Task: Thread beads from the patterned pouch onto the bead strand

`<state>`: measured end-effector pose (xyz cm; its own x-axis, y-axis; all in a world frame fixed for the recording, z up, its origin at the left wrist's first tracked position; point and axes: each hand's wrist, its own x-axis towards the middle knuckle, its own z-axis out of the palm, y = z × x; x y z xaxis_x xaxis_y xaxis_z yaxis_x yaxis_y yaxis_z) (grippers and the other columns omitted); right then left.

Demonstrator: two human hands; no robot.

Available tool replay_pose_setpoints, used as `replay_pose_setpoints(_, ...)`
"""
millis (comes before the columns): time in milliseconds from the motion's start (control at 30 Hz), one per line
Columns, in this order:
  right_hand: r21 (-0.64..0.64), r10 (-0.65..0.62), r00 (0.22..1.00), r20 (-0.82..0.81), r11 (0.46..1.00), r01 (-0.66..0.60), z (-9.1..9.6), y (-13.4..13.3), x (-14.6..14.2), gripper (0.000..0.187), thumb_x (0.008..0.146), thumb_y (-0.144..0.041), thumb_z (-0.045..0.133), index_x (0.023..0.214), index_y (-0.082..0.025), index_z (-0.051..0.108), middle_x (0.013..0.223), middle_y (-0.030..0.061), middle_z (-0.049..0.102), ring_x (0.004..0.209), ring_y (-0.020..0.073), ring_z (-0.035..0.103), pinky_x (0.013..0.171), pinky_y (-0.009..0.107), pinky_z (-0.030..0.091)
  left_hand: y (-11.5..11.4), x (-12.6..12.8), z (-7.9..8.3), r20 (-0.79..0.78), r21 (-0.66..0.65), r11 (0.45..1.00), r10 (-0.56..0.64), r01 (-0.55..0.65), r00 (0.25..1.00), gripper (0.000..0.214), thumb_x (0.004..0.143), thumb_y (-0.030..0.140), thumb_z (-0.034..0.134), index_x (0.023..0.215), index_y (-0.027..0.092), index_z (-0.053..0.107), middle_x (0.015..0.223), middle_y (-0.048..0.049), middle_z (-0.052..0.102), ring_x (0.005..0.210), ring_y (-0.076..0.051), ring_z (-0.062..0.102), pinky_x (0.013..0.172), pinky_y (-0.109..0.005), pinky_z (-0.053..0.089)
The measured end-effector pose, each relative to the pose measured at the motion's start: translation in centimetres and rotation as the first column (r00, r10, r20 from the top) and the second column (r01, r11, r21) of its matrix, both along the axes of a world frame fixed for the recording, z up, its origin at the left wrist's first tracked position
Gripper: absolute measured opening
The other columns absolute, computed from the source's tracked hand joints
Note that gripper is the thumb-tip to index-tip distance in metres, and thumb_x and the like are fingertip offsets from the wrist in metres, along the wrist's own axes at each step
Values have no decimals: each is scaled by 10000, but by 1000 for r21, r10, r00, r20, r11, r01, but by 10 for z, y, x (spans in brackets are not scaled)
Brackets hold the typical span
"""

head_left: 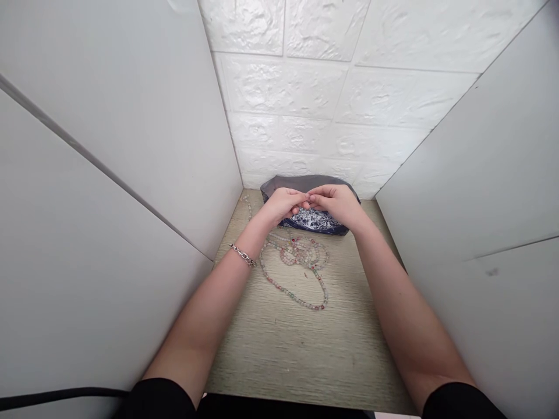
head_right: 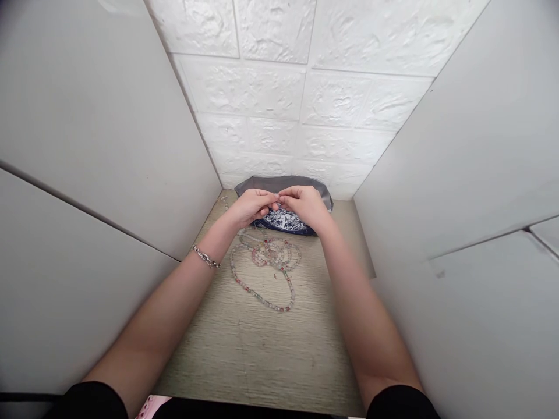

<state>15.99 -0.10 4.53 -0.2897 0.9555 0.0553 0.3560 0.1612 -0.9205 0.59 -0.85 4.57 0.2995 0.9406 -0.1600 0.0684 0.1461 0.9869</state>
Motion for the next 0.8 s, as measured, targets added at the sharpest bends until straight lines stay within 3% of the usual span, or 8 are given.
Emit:
replay_pose_setpoints(467,1,35,998,58,999,-35,0,1,5,194,647,-282,580,805,-175,616,756,28,630,702,136,576,687,287,482,0,-3,-1,-68,31,996,-78,80,995,200,664,291,550,695,106,617,619,-29,596,373,9,341,348,-149,189)
replay_pose_setpoints(800,94,1,971,238,995,-24,7,-4,5,184,631,-288,570,762,-178,636,719,18,631,688,139,554,641,260,436,1,-3,-4,-99,29,993,-111,114,989,201,697,280,509,679,101,597,607,-24,583,374,8,347,352,-145,203)
